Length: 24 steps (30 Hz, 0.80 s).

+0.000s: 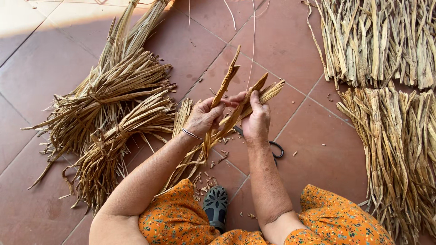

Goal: The person sits on a tiled floor and uses shears to trim the ends of bundles of dried plant stalks. They repeatedly pick up a bundle, align the ends, cut them to a uniform length, and place the trimmed bundle aside.

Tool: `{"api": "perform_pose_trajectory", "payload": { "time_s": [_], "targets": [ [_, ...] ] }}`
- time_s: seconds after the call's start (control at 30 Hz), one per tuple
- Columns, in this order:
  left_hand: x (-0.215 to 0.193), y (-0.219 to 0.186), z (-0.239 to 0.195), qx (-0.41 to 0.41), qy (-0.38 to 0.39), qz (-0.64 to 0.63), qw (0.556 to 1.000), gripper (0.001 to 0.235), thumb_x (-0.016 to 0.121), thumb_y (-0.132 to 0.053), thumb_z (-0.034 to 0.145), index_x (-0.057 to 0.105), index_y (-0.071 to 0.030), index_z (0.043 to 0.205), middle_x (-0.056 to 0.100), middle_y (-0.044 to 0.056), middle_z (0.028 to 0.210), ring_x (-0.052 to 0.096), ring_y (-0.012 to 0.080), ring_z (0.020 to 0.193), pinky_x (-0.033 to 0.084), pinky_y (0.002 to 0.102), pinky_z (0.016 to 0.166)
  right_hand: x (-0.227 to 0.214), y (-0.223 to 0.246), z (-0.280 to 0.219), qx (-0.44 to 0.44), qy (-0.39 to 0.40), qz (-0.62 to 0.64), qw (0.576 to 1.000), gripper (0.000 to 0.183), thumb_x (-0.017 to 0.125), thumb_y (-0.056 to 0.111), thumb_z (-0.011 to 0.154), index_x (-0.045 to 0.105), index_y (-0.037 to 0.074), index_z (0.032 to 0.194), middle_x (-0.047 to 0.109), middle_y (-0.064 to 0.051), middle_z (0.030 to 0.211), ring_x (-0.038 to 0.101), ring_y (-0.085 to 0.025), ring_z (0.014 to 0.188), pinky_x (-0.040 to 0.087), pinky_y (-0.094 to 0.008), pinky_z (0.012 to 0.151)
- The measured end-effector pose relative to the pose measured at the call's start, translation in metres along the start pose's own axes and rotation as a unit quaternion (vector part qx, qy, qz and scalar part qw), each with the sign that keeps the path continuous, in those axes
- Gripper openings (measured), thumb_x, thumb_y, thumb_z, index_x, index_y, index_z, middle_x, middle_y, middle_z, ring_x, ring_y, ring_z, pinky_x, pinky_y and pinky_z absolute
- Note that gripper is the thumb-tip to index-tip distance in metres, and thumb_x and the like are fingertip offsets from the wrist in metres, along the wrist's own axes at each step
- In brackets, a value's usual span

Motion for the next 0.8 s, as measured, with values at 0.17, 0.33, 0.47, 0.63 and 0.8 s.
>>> {"api": "perform_pose_trajectory", "payload": {
  "time_s": [0.17, 0.33, 0.47, 0.63, 0.8],
  "targets": [
    [0.003, 0.006, -0.004, -0.062, -0.023, 0.014, 0.998, 0.034, 0.053, -0.035, 0.106, 0.068, -0.009, 0.121, 0.043, -0.009, 0.066, 0.038, 0.0017, 0.055, 0.031, 0.019, 0.047, 0.003, -0.002, -0.002, -0.015, 0.059, 0.033, 0.998, 0.025, 0.063, 0.032, 0.102, 0.062, 0.01, 0.114, 0.049, 0.003, 0.073, 0.043, -0.008, 0.059, 0.04, -0.026, 0.056],
    [0.003, 0.018, 0.0, -0.016, -0.013, 0.038, 0.999, 0.03, 0.057, -0.031, 0.106, 0.06, -0.009, 0.126, 0.049, -0.007, 0.073, 0.043, 0.0014, 0.059, 0.033, 0.019, 0.049, -0.01, -0.019, 0.006, -0.001, 0.063, -0.007, 0.998, 0.023, 0.074, 0.024, 0.097, 0.066, 0.012, 0.115, 0.045, 0.007, 0.069, 0.04, -0.004, 0.056, 0.033, -0.023, 0.05],
    [-0.005, 0.038, 0.001, -0.041, -0.035, 0.065, 0.996, 0.029, 0.059, -0.03, 0.104, 0.064, -0.008, 0.123, 0.054, -0.006, 0.075, 0.047, 0.0024, 0.061, 0.038, 0.02, 0.05, -0.022, -0.023, 0.011, -0.007, 0.029, 0.032, 0.999, 0.018, 0.072, 0.024, 0.102, 0.062, 0.008, 0.097, 0.053, 0.002, 0.072, 0.046, -0.008, 0.057, 0.037, -0.026, 0.051],
    [-0.007, 0.047, 0.001, -0.036, -0.039, 0.066, 0.996, 0.033, 0.059, -0.028, 0.104, 0.064, -0.008, 0.129, 0.069, -0.003, 0.089, 0.062, 0.0038, 0.073, 0.054, 0.02, 0.062, -0.035, -0.02, 0.016, -0.012, -0.003, 0.014, 1.0, 0.01, 0.071, 0.017, 0.099, 0.068, 0.008, 0.099, 0.057, 0.002, 0.071, 0.047, -0.007, 0.056, 0.038, -0.025, 0.051],
    [-0.002, 0.045, 0.004, -0.022, -0.054, 0.04, 0.997, 0.037, 0.059, -0.025, 0.103, 0.064, -0.008, 0.134, 0.071, -0.002, 0.093, 0.066, 0.0046, 0.073, 0.056, 0.021, 0.063, -0.035, -0.027, 0.016, 0.002, -0.007, -0.037, 0.999, 0.009, 0.073, 0.013, 0.098, 0.07, 0.007, 0.103, 0.061, 0.002, 0.073, 0.052, -0.007, 0.062, 0.04, -0.025, 0.053]
  ]
}}
Point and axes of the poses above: each hand's wrist, its own z-axis towards the middle knuckle, its own x-axis out of the palm, y = z × x, the point moved 5 cm from there along z, towards the middle knuckle
